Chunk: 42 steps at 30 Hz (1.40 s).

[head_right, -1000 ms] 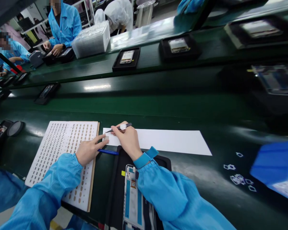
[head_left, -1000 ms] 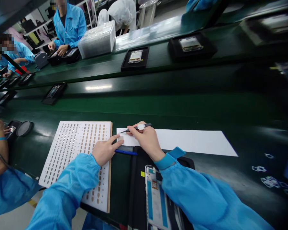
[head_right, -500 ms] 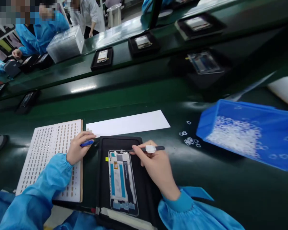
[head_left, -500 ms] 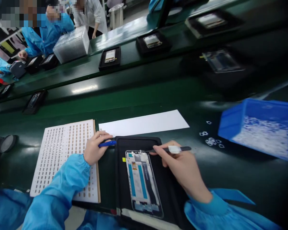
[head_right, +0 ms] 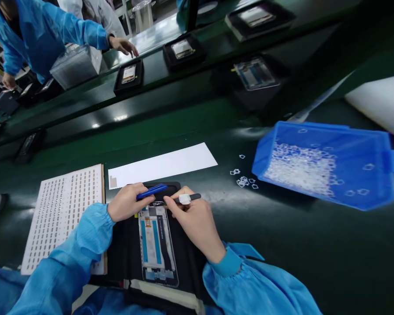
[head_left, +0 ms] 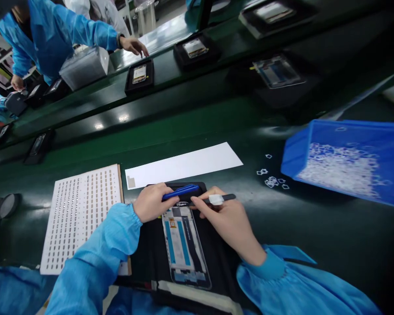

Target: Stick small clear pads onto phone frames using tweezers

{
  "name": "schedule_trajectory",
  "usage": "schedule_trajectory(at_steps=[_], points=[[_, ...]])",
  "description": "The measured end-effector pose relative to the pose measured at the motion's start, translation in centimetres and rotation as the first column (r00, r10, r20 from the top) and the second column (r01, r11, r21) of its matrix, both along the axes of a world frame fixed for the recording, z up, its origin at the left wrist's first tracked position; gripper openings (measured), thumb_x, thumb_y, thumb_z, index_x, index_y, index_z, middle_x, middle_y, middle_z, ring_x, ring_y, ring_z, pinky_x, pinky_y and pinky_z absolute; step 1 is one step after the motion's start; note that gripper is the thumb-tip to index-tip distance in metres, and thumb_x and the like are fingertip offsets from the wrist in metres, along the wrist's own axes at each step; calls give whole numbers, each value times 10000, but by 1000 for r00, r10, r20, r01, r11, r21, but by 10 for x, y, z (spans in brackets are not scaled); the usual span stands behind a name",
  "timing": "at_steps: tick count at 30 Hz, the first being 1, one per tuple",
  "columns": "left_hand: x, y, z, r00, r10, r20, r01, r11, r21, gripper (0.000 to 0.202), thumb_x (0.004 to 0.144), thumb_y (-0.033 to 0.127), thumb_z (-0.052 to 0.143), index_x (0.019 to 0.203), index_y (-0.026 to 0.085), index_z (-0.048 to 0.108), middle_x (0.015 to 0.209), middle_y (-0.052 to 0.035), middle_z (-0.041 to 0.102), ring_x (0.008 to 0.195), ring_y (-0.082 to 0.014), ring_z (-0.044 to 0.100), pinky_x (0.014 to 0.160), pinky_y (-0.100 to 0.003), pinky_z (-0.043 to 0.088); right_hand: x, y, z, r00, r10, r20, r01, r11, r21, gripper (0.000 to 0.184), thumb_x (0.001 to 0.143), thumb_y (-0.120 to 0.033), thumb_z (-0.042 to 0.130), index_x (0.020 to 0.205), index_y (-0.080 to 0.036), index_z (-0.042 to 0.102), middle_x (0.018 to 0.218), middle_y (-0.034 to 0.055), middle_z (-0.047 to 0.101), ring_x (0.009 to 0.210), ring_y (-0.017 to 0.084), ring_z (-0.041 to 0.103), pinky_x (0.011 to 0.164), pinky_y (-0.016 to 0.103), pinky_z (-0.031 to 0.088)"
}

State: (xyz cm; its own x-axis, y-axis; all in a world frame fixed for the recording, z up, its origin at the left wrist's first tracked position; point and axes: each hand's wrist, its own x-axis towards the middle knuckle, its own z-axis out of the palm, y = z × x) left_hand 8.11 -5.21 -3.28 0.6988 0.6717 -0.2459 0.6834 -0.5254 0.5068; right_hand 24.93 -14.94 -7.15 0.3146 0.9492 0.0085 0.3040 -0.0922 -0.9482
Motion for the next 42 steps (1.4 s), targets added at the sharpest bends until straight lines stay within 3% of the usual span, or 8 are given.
schedule_trajectory(at_steps=[16,23,42], points=[[0,-3,-1,998,-10,-56,11,1000,18,126,889,288,606,897,203,698,863,-19,628,806,-173,617,695,-270,456,-1,-2,3,1000,-3,30,4,1000,-9,272,858,-442,584,702,-221,567,576,-4,591,492,175,588,491,285,446],[2,-4,1,997,2,-71,-1,1000,16,123,889,282,601,905,204,695,860,-18,629,817,-178,615,691,-273,450,0,-2,4,1000,0,-20,-1,1000,-18,274,853,-446,593,713,-212,578,619,5,615,509,178,615,501,282,460],[3,-9,0,994,36,-102,-33,999,34,125,882,306,598,927,227,683,900,-10,635,826,-185,620,700,-291,465,0,-3,1,999,5,35,-5,1000,-11,284,878,-449,580,714,-217,560,593,-3,595,526,176,596,511,285,438]])
